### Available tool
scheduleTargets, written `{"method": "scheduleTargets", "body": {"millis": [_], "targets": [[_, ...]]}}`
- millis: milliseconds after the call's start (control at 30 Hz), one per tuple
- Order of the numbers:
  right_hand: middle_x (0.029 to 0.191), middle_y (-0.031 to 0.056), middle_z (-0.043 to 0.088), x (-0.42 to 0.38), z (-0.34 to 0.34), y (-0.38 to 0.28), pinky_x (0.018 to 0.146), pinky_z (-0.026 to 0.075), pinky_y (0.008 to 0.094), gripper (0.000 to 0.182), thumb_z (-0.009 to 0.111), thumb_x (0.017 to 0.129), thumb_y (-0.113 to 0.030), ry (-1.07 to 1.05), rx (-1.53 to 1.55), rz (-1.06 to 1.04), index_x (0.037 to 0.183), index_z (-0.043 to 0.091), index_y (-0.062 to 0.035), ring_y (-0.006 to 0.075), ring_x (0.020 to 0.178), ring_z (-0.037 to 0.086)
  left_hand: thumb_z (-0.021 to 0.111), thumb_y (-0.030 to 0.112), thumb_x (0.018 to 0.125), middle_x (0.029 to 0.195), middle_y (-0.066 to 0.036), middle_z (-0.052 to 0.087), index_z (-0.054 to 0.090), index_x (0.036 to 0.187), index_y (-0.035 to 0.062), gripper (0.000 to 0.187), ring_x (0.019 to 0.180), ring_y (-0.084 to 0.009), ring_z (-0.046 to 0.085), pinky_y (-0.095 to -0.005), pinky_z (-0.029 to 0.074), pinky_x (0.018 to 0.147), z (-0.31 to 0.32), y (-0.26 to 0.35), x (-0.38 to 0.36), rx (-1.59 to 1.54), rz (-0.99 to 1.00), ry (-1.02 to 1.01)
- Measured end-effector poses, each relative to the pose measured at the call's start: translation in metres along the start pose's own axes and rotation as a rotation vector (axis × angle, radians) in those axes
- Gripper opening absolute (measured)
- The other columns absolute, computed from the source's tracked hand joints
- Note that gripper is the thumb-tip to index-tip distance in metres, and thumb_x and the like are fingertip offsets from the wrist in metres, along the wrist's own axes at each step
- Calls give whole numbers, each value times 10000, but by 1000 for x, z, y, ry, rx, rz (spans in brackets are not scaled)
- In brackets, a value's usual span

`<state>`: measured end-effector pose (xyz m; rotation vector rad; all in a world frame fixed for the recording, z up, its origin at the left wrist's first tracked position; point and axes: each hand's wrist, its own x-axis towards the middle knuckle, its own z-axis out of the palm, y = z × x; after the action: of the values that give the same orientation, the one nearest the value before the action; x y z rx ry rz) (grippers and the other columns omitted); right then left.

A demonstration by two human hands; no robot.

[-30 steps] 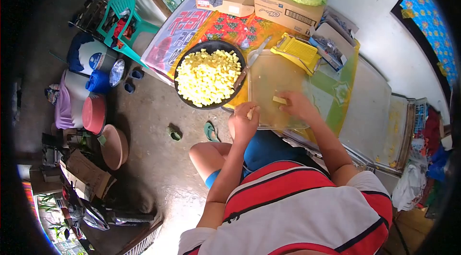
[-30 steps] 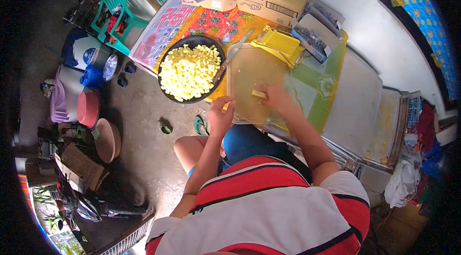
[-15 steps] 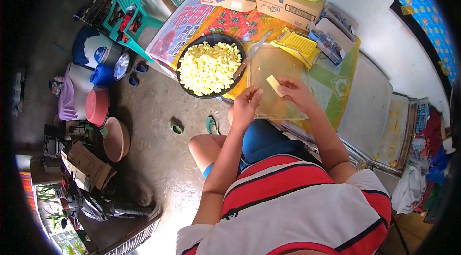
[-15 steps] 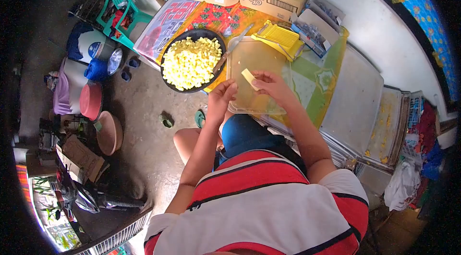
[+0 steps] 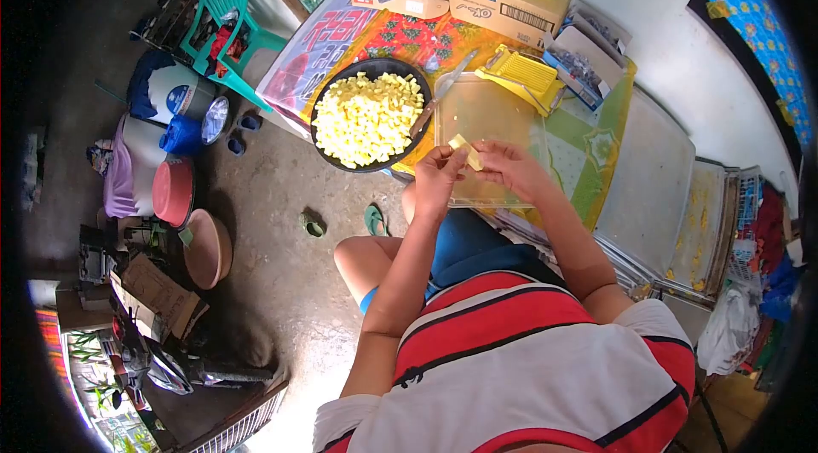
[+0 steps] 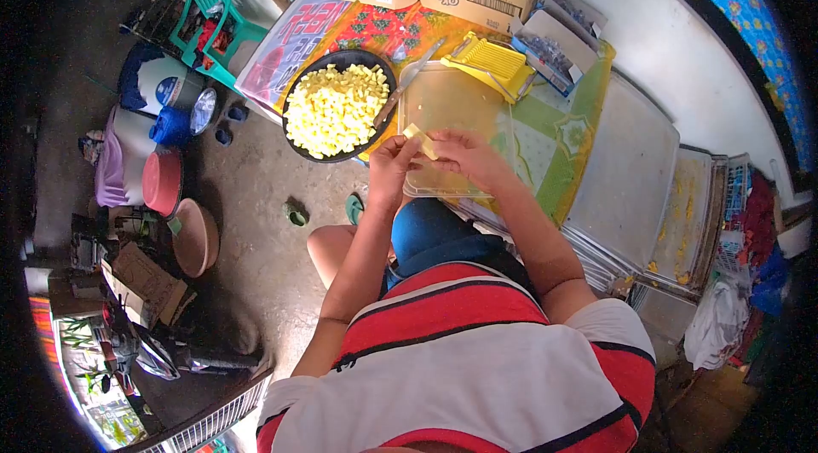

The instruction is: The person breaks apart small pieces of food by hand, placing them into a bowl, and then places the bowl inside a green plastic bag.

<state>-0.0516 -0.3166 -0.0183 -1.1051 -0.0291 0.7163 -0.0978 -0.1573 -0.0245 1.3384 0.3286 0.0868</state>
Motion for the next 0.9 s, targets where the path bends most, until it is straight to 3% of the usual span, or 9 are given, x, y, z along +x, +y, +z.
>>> {"method": "scheduleTargets", "body": {"millis": [100,200,400,600,900], "targets": [[1078,54,609,6,-9,9,815,502,268,349,629,862,-174,-103,-277,-94,1167,566,-16,139,934,605,653,199,857,768,-44,626,619,883,-4,208,681,-101,587,-233,477,601,1,-4,0,31,18,34],[1064,30,611,9,-10,12,775,499,262,373,647,859,-212,-114,-341,-72,1171,563,-26,117,905,596,655,197,855,765,-41,624,622,893,-7,210,678,-100,585,-235,479,600,-3,-13,3,12,-4,50],[1041,18,603,2,-4,15,745,492,249,340,649,863,-180,-72,-135,-34,1162,573,-38,100,896,578,643,175,863,769,-31,623,624,917,-9,193,669,-97,583,-231,485,602,-8,-16,-4,-80,-66,-39],[977,26,619,4,-4,19,664,493,229,349,667,851,-184,-19,-312,-222,1145,579,-20,81,828,582,632,147,870,780,-39,632,623,944,-15,178,662,-100,592,-229,498,623,-9,-14,-8,-186,-73,-82],[938,20,626,-6,8,8,666,484,228,334,670,846,-164,-13,-236,-250,1134,587,-17,74,806,576,625,139,879,790,-53,644,627,958,-14,172,676,-109,610,-235,505,644,-12,-2,-12,-212,-24,-182]]}}
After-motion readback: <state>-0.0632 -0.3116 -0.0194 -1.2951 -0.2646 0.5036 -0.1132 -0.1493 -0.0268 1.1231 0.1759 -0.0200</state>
